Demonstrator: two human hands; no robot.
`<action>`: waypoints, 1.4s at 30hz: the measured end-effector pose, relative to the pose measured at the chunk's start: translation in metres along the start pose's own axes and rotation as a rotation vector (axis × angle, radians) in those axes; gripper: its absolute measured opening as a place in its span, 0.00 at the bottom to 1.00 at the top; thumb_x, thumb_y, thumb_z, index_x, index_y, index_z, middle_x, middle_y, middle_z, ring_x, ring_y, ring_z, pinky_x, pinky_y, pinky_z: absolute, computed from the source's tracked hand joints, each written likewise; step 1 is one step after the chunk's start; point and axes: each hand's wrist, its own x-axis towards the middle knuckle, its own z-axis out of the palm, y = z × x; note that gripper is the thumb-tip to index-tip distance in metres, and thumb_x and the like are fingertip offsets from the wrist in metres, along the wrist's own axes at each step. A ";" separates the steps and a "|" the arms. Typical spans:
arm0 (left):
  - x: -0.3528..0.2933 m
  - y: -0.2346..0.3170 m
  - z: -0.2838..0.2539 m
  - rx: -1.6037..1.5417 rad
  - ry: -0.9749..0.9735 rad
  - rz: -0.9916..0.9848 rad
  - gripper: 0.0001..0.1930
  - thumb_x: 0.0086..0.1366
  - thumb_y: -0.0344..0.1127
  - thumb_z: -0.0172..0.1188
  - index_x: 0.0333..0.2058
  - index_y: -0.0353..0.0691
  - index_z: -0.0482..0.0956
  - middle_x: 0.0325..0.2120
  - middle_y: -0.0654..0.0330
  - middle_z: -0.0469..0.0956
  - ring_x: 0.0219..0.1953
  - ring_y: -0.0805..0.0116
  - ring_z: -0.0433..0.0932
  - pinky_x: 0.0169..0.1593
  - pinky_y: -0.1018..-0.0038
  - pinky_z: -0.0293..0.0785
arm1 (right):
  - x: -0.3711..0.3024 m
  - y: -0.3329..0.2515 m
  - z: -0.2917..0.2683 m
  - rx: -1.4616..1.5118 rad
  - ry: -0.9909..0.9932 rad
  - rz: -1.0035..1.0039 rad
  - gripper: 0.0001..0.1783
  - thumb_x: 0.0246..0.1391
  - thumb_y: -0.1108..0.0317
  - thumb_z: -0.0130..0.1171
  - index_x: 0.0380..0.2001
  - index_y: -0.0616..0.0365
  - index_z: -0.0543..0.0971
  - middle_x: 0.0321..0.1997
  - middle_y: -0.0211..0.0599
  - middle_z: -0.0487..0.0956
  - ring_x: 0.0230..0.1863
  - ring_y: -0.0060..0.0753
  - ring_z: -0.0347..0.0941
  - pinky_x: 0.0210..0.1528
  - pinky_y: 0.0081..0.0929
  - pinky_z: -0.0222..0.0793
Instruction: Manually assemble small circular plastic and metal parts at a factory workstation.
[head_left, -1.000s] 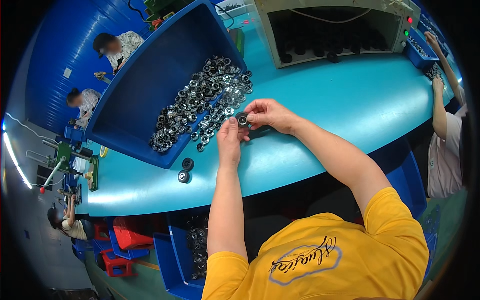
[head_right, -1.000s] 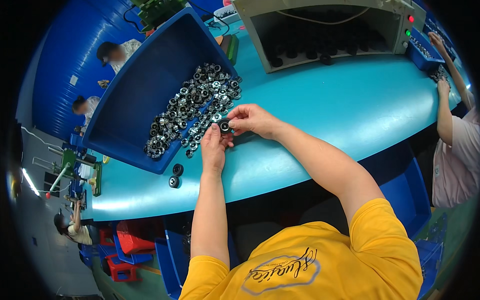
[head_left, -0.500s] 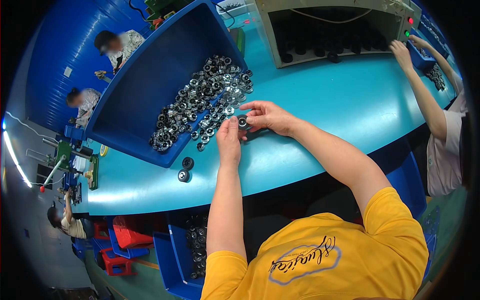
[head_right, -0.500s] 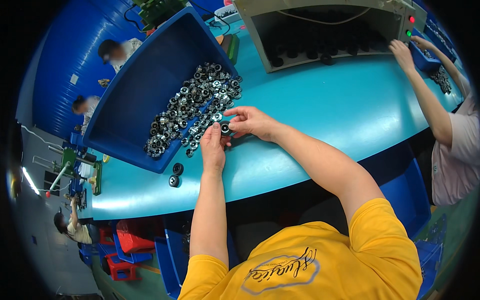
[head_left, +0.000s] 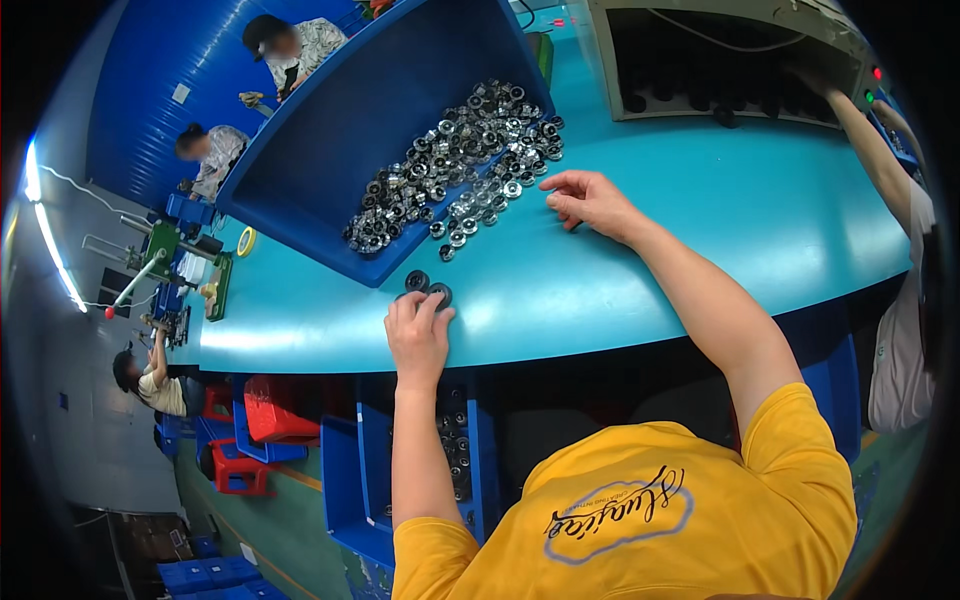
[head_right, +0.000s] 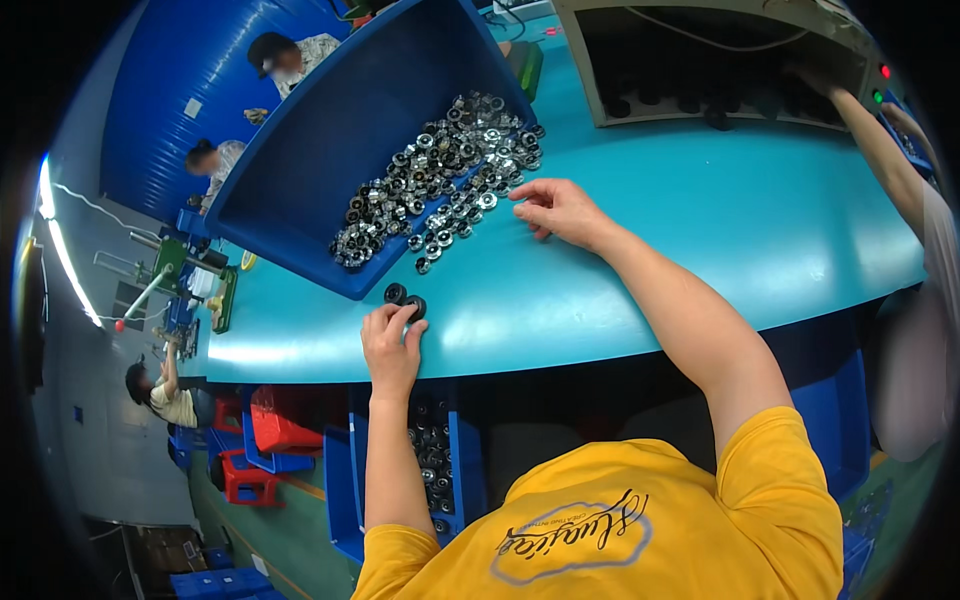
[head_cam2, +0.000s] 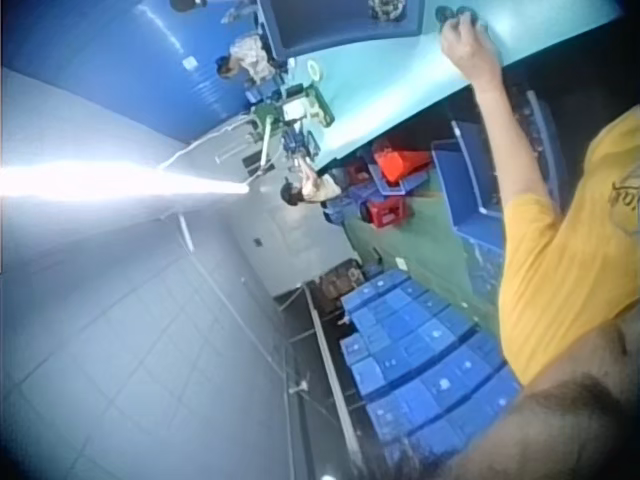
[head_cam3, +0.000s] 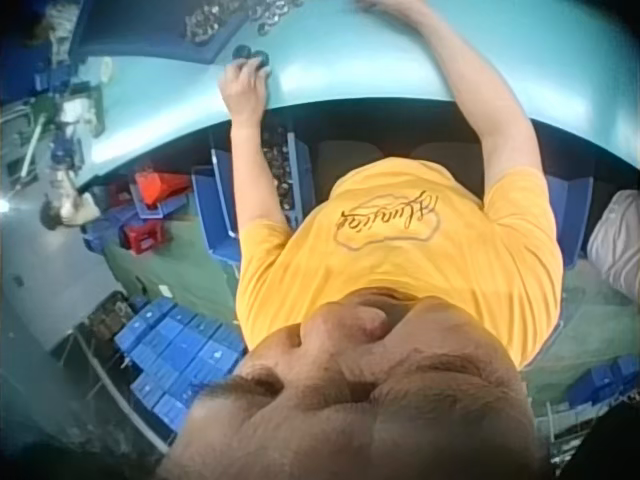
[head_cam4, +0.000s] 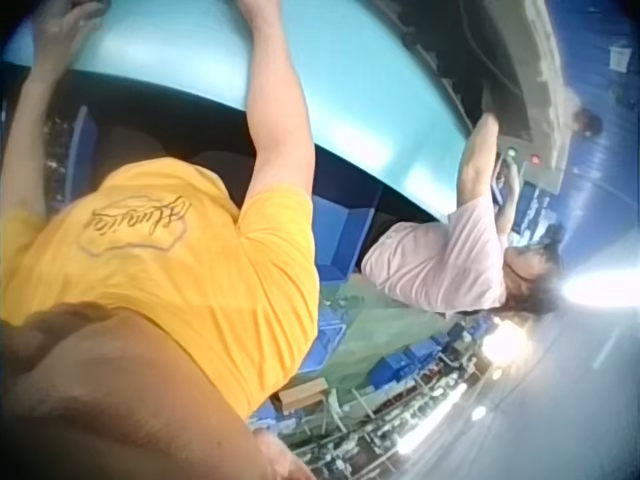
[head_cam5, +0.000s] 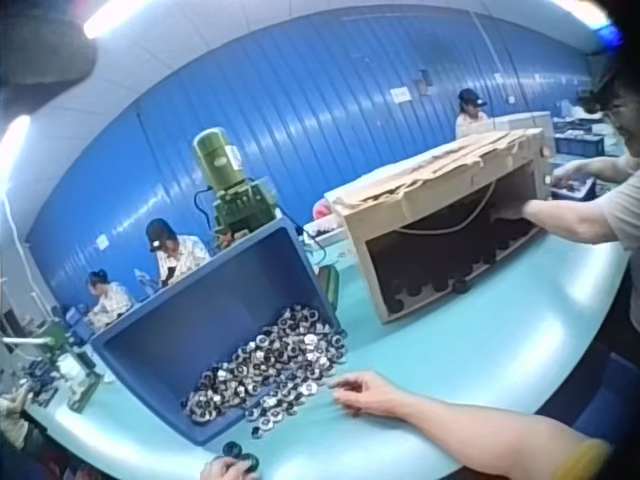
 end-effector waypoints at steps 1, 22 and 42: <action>-0.004 0.001 -0.002 -0.014 0.033 -0.017 0.11 0.55 0.29 0.69 0.39 0.41 0.83 0.36 0.56 0.77 0.40 0.54 0.74 0.44 0.62 0.72 | 0.000 0.000 0.000 -0.006 0.002 0.000 0.20 0.61 0.64 0.63 0.54 0.60 0.78 0.36 0.29 0.79 0.37 0.20 0.75 0.36 0.24 0.78; 0.112 0.150 0.141 -0.692 -0.051 0.262 0.07 0.62 0.25 0.61 0.38 0.43 0.80 0.28 0.56 0.82 0.29 0.54 0.82 0.32 0.63 0.78 | 0.044 0.001 -0.172 -1.040 0.823 -0.122 0.14 0.54 0.64 0.62 0.44 0.51 0.83 0.48 0.43 0.78 0.46 0.49 0.77 0.52 0.40 0.74; 0.114 0.129 0.140 -1.155 0.010 -0.242 0.12 0.69 0.32 0.62 0.49 0.34 0.81 0.30 0.64 0.80 0.29 0.76 0.74 0.34 0.77 0.72 | -0.005 -0.021 -0.030 0.049 0.089 -0.008 0.14 0.52 0.61 0.73 0.25 0.57 0.80 0.23 0.25 0.77 0.22 0.17 0.71 0.24 0.20 0.69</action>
